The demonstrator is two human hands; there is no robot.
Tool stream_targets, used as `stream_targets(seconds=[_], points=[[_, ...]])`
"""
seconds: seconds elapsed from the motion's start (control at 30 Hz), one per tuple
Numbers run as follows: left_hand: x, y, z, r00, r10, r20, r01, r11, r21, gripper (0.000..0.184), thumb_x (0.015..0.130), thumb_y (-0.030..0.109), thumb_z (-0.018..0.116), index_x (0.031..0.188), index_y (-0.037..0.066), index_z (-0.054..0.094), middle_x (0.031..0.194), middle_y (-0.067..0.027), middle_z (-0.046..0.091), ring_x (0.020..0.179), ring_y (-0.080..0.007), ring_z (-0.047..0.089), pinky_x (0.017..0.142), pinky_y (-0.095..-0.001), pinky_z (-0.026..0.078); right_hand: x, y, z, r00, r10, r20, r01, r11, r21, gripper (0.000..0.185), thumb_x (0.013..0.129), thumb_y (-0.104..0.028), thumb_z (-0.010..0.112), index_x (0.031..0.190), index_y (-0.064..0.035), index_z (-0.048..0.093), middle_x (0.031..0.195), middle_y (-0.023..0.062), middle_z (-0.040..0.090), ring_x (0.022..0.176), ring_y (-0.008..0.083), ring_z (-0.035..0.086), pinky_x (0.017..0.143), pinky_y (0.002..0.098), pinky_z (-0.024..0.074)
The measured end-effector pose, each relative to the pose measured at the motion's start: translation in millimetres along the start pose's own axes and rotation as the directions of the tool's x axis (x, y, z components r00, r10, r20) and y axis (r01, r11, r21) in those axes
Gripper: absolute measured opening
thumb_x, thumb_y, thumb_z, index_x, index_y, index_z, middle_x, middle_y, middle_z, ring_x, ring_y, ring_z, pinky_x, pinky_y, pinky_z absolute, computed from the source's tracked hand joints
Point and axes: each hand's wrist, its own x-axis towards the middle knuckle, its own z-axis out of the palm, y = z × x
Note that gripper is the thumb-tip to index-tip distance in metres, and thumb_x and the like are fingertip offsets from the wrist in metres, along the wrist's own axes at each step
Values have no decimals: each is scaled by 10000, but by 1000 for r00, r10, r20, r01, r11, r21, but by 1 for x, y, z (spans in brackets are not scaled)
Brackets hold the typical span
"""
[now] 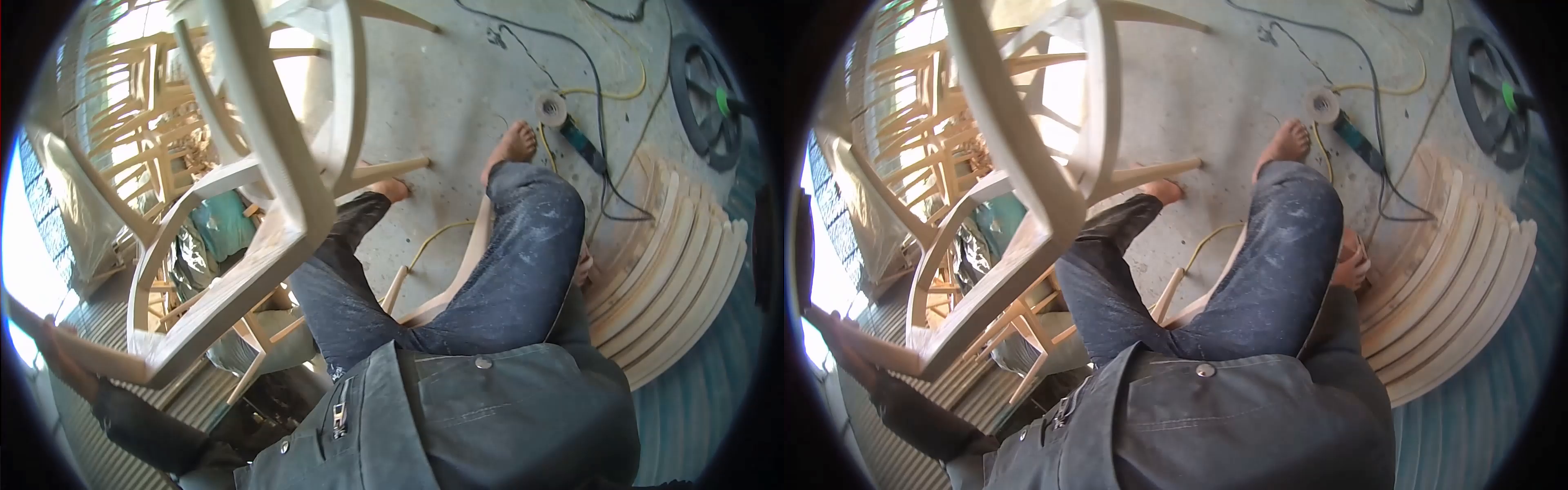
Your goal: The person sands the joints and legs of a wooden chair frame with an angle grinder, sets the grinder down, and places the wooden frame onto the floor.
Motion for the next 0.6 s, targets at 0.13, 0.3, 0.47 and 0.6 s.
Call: stream_targets(seconds=[0.13, 0.3, 0.47, 0.6], points=[[1, -14, 6, 999, -8, -49, 0, 987, -160, 414, 963, 354, 760, 1230, 58, 651, 921, -62, 656, 750, -148, 631, 700, -279, 491, 7, -53, -83, 1000, 27, 7, -27, 1000, -2, 713, 938, -548, 692, 1543, -262, 447, 1605, 179, 349, 1414, 444, 455, 1143, 554, 407], [-65, 27, -1, 995, -52, -91, 23, 956, -291, 413, 945, 278, 797, 1237, 59, 604, 852, -44, 639, 701, -122, 629, 632, -270, 498, 25, -151, -209, 943, -248, -220, 330, 778, 536, 739, 951, -415, 740, 1531, -76, 431, 1573, 213, 387, 1419, 400, 454, 1146, 492, 427], [-174, 41, -19, 974, -178, -140, 67, 816, -575, 443, 909, 191, 843, 1236, 17, 599, 940, -51, 667, 753, -117, 637, 669, -253, 538, -40, -240, -352, 805, -493, -330, 460, 167, 872, 767, 965, -337, 756, 1543, 7, 386, 1537, 259, 417, 1434, 355, 441, 1146, 459, 429], [-265, 56, -24, 987, -156, 37, 125, 601, -789, 580, 849, 109, 855, 1314, 1, 527, 1084, -102, 668, 949, -148, 665, 794, -307, 571, -119, -288, -402, 636, -712, -298, 348, -81, 934, 774, 974, -324, 745, 1551, 13, 356, 1537, 241, 414, 1436, 342, 437, 1152, 458, 414]])
